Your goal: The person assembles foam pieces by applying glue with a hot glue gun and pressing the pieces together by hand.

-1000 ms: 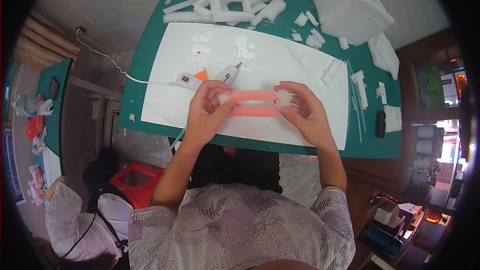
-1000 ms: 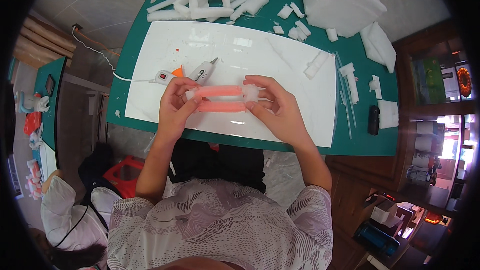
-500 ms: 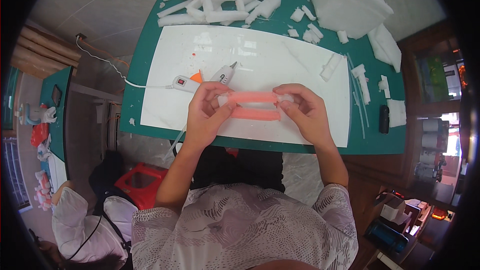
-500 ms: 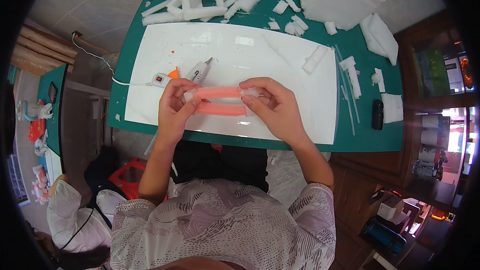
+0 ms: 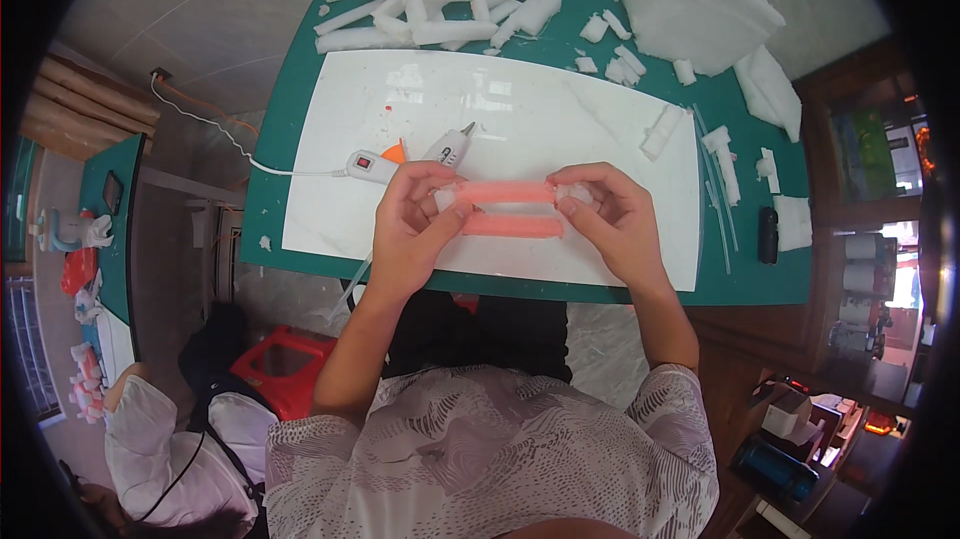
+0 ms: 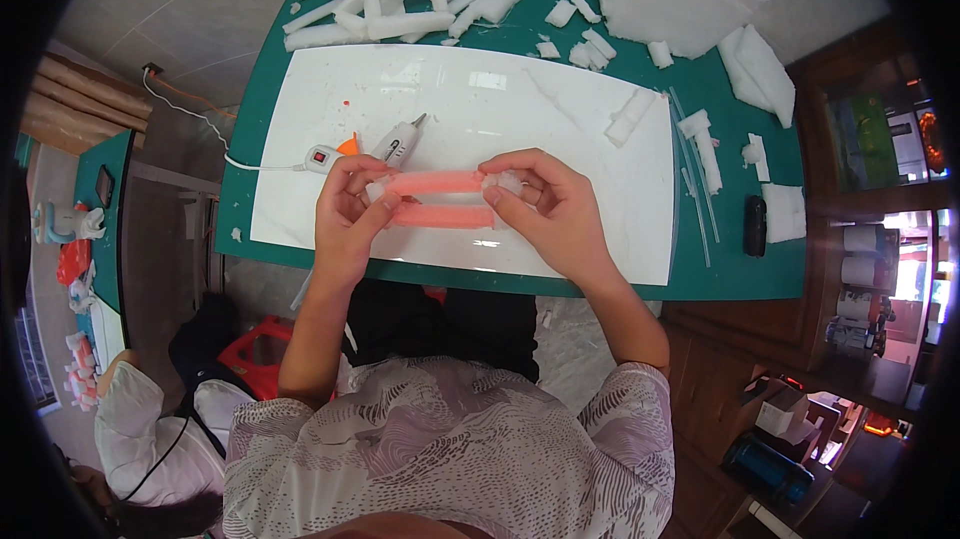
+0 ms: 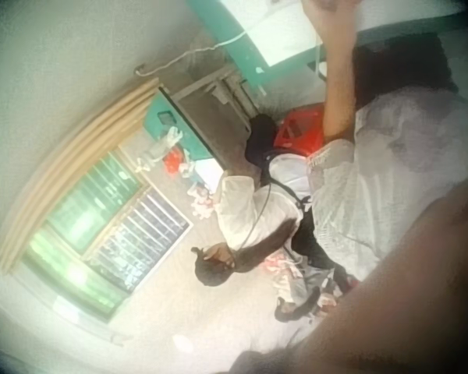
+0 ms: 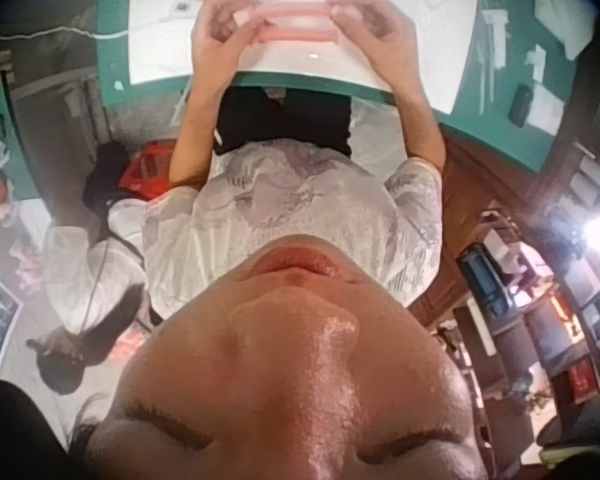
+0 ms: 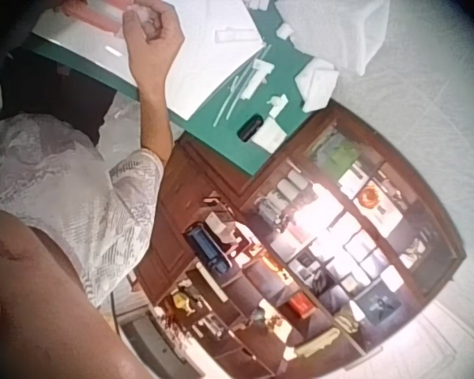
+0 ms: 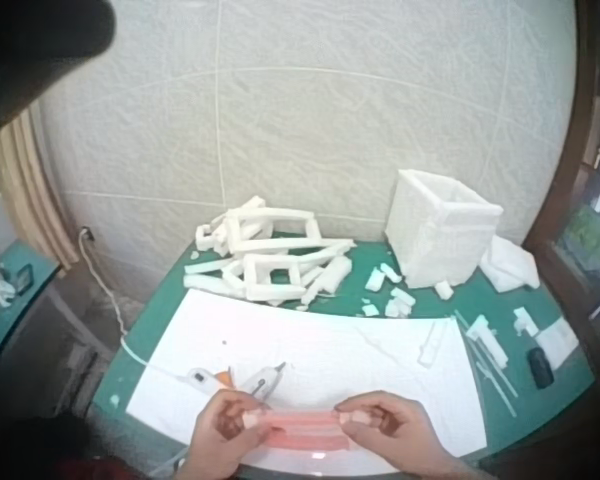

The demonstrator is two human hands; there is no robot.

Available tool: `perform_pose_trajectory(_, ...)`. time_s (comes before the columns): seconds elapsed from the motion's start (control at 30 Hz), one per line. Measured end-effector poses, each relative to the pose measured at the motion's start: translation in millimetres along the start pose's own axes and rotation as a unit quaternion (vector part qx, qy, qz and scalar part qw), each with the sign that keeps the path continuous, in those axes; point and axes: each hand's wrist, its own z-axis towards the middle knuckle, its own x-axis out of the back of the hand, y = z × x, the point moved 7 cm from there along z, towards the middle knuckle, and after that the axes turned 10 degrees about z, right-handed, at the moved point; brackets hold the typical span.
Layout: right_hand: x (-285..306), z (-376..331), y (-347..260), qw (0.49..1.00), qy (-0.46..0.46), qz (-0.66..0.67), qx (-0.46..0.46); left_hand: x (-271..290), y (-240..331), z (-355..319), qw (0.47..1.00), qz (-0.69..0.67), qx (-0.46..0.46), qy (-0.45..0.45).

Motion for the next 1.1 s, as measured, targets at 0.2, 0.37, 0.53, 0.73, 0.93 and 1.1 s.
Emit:
perform_pose_trajectory(0.2, -1.0, 0.6, -1.8, 0.999, 0.014, -0.032, 0.02, 2.2, 0.9, -2.4, 1.0, 0.011, -0.005, 0.005)
perform_pose_trajectory(0.37, -4.4, 0.9, -8.2, 0.996, 0.015, -0.072, 0.045, 1.9, 1.8, -2.5, 1.0, 0.007, -0.011, 0.005)
perform_pose_trajectory(0.53, -3.4, 0.5, -6.5, 0.996, 0.008, -0.077, 0.038, 1.7, 2.8, -3.2, 1.0, 0.005, -0.008, 0.004)
perform_pose_trajectory(0.73, -3.1, -0.7, -3.6, 0.999, 0.023, -0.026, 0.0, 2.7, 2.0, -2.7, 1.0, 0.007, -0.008, 0.008)
perform_pose_trajectory(0.93, -1.2, -0.2, -2.5, 0.999, 0.023, -0.015, 0.033, 2.6, -2.4, -3.3, 1.0, -0.007, 0.001, 0.006)
perform_pose_trajectory(1.1, 1.7, -0.2, -2.4, 0.997, 0.011, -0.015, 0.071, 0.9, -1.4, -3.5, 1.0, 0.006, 0.004, 0.008)
